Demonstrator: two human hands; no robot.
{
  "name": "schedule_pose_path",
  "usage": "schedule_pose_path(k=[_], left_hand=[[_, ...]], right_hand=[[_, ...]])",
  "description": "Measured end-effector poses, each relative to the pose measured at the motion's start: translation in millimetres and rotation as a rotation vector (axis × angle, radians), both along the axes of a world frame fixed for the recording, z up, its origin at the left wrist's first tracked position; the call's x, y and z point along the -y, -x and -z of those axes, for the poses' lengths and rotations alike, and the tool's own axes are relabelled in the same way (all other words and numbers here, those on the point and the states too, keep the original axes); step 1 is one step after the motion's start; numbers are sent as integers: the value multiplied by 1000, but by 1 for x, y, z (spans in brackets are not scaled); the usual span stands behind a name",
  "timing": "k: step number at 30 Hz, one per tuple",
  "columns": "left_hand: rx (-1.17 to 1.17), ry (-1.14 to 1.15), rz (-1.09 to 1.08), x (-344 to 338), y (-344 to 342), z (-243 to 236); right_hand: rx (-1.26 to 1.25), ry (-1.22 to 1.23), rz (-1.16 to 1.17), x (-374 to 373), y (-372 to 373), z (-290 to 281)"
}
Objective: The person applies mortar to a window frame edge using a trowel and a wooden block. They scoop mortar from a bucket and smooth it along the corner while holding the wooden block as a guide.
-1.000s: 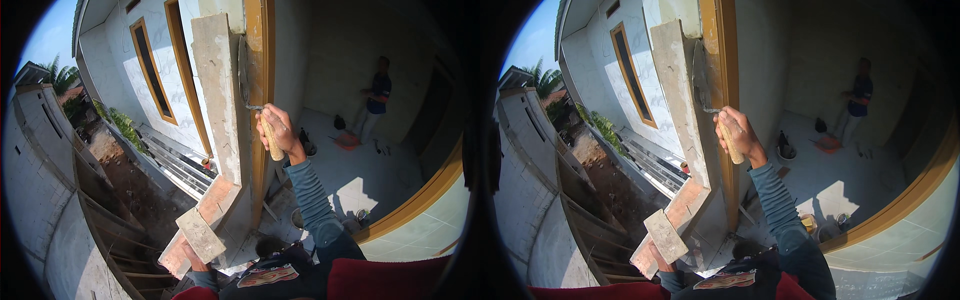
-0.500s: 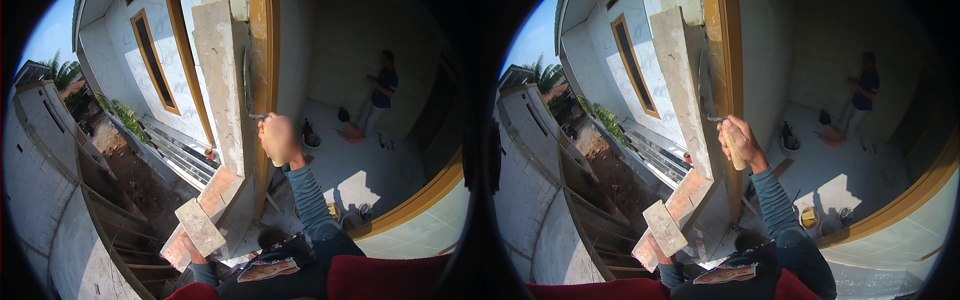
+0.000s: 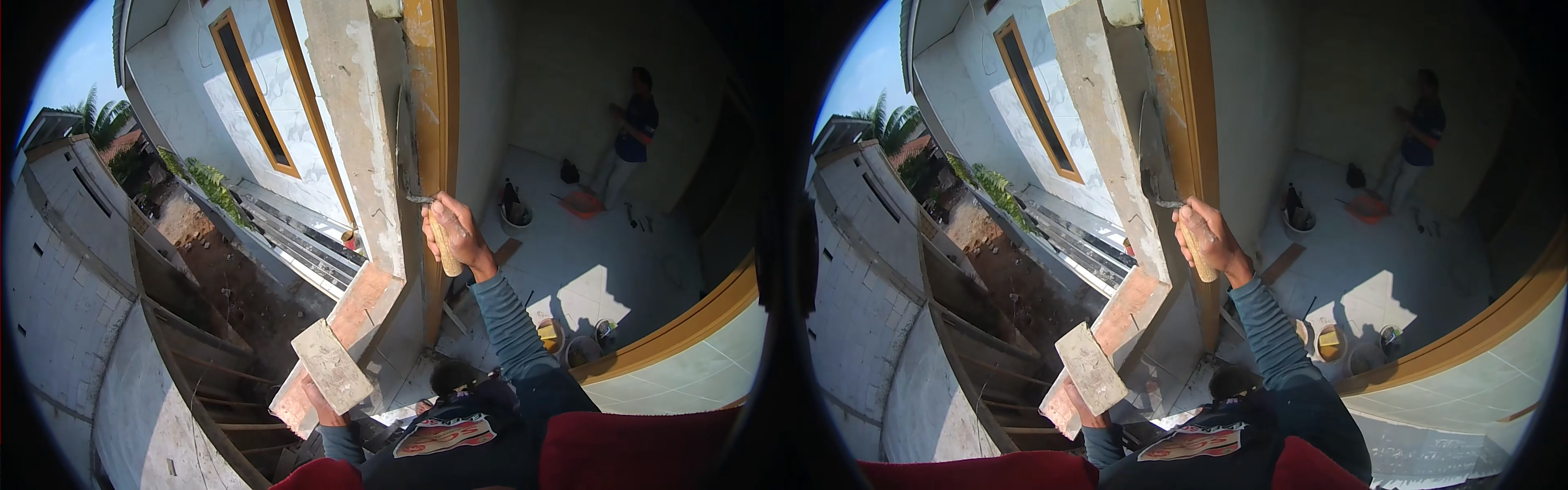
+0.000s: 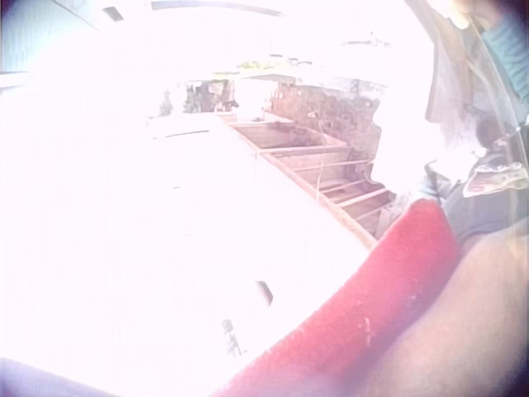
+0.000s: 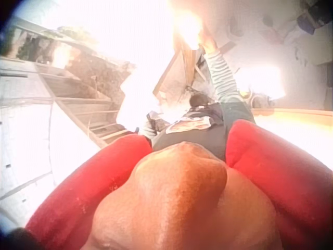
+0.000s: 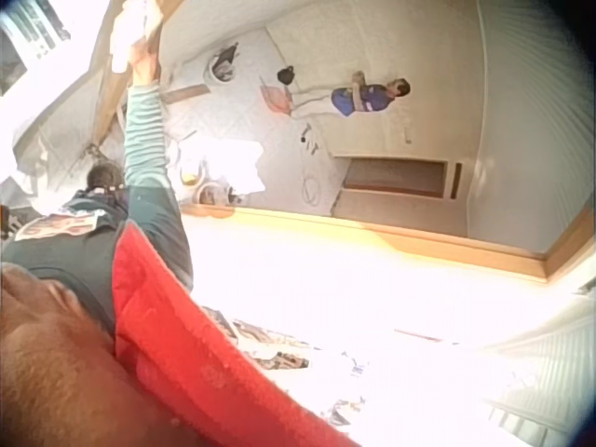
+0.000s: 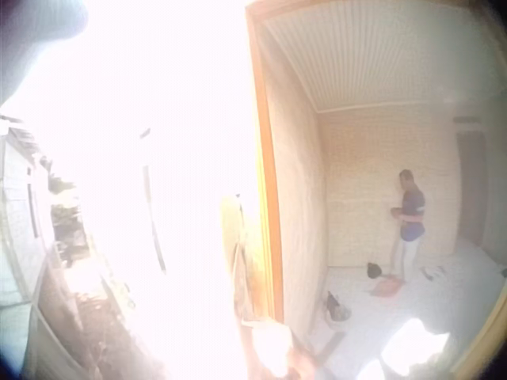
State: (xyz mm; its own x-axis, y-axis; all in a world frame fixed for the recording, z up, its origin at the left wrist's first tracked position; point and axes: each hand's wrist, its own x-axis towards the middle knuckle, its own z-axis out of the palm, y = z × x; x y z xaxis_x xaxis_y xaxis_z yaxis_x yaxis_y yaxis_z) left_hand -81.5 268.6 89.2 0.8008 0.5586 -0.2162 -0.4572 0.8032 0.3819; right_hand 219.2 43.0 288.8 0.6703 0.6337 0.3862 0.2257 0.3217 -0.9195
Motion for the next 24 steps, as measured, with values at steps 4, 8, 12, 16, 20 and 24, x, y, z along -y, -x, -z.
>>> schedule_pose_path(k=[4, 8, 12, 16, 20, 24], left_hand=[[63, -63, 2, 0, -2, -5], [17, -81, -22, 2, 0, -10], [-58, -120, -58, 4, -1, -15], [12, -90, -12, 4, -1, -18], [29, -139, 34, 4, -3, -21], [48, -79, 58, 7, -2, -25]], right_hand=[[7, -18, -70, 5, 20, 20], [-43, -61, 5, 10, 25, 41], [39, 8, 130, -6, 5, 46], [60, 26, 41, -10, 22, 48], [18, -51, -74, 8, 44, 48], [8, -15, 44, 4, 21, 46]])
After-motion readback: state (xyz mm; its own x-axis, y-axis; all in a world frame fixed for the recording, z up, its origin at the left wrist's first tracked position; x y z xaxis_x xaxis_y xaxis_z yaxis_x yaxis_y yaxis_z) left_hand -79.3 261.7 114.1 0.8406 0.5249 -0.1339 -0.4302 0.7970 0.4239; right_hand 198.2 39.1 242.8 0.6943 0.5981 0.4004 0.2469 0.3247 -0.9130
